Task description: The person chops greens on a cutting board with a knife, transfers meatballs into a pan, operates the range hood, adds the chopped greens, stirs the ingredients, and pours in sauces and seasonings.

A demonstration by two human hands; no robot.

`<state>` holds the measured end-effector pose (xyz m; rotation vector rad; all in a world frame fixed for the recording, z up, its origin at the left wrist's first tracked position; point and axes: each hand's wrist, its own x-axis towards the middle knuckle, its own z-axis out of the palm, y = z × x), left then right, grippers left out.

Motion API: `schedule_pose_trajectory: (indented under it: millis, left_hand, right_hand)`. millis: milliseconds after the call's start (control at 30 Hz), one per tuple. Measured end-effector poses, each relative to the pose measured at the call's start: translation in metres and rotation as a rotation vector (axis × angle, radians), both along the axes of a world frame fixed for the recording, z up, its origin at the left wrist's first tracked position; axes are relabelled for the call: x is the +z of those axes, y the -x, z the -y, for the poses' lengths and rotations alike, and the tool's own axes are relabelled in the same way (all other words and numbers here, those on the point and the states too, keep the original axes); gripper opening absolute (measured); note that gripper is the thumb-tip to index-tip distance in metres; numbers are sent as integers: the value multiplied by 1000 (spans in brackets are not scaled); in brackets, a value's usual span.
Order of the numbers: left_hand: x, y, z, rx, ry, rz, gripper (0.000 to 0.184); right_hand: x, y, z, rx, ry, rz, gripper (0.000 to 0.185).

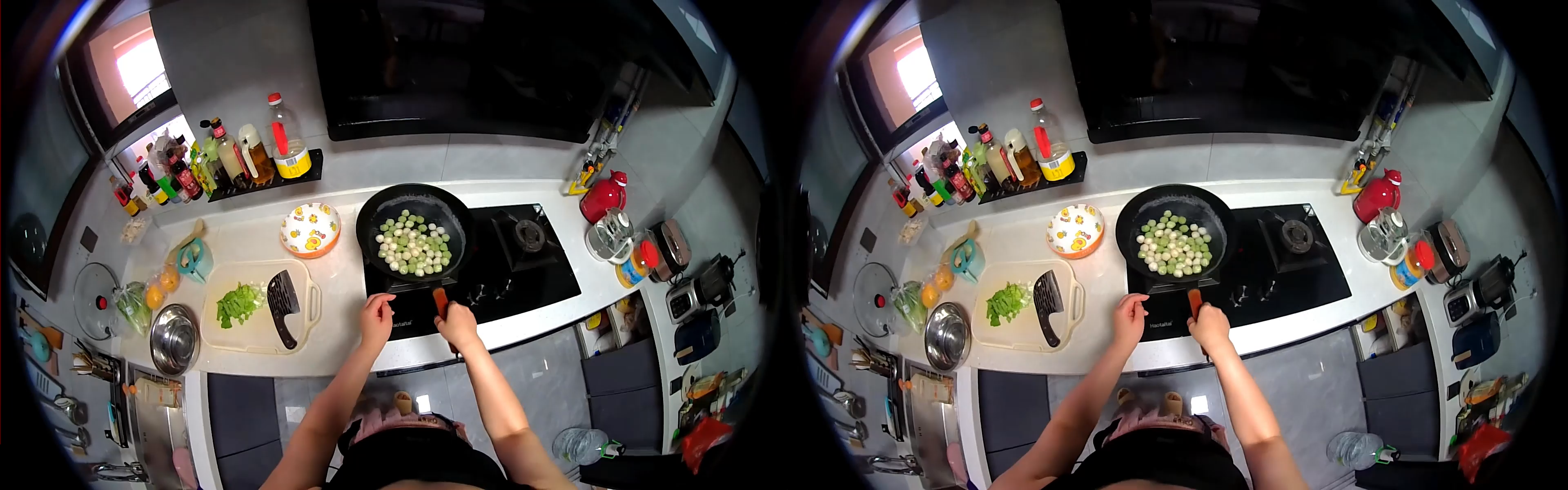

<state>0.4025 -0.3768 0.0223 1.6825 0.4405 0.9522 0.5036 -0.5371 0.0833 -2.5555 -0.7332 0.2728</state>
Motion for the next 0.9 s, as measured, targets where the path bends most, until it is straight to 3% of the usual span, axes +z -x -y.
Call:
schedule_pose_trajectory:
  millis: [367,900]
  left_hand:
    - [-2,-3,-1,23,-31,-29,18]
    - [9,-24,29,-51,-8,-43,19]
  right_hand:
    - [-1,-3,4,12,33,20,25]
    - [-4,1,9,1,5,-29,34]
